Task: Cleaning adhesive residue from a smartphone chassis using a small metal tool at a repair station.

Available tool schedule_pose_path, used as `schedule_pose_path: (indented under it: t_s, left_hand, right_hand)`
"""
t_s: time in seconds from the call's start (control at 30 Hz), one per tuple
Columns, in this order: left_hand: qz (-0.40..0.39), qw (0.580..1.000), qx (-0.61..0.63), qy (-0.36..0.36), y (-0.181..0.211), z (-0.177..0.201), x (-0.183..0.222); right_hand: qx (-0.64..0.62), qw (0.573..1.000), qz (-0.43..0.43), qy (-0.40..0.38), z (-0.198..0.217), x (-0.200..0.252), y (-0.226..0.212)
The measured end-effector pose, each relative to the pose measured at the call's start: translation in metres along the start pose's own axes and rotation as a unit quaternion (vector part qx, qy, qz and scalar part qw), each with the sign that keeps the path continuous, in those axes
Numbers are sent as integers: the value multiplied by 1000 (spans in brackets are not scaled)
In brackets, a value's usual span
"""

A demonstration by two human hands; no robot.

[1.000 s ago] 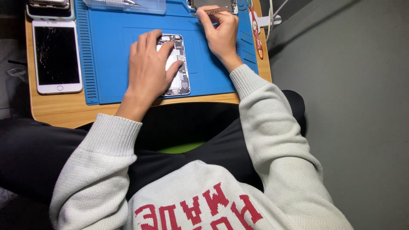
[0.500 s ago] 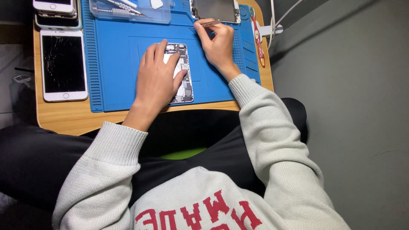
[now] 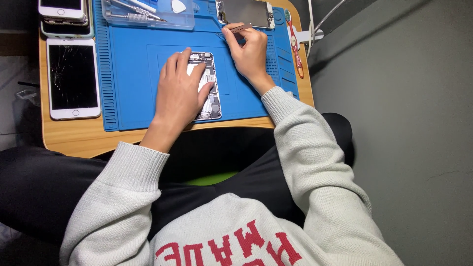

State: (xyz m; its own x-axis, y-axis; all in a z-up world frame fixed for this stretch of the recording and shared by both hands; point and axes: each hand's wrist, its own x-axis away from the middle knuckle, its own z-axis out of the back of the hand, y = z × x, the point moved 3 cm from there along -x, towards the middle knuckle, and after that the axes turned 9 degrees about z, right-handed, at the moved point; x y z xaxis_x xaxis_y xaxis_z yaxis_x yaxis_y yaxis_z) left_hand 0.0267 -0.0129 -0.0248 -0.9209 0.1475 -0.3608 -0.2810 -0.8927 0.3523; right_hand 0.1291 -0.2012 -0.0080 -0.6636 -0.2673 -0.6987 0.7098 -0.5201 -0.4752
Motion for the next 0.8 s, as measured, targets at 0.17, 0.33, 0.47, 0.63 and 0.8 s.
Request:
schedule_pose_path:
  t_s: [0.17,0.33,0.47,0.63,0.8]
  left_hand:
    - [0,1000,-4,-6,1,2,-1]
    - [1,1000,-5,-11,0,1,-1]
    - [-4,1000,-4,-5,1,2,1]
    - [2,1000,3,-14,1,3,-1]
    - [-4,1000,11,0,-1,4,-2]
  right_hand:
    - [5,1000,-10,-1,0,1,2]
    - [4,1000,-11,-4,-1,1,3]
    - [4,1000,-7,-2,-2,3,4]
    - [-1,1000,-4,-2,-1,1,4]
    - [-1,1000,-20,2,4,1,-1]
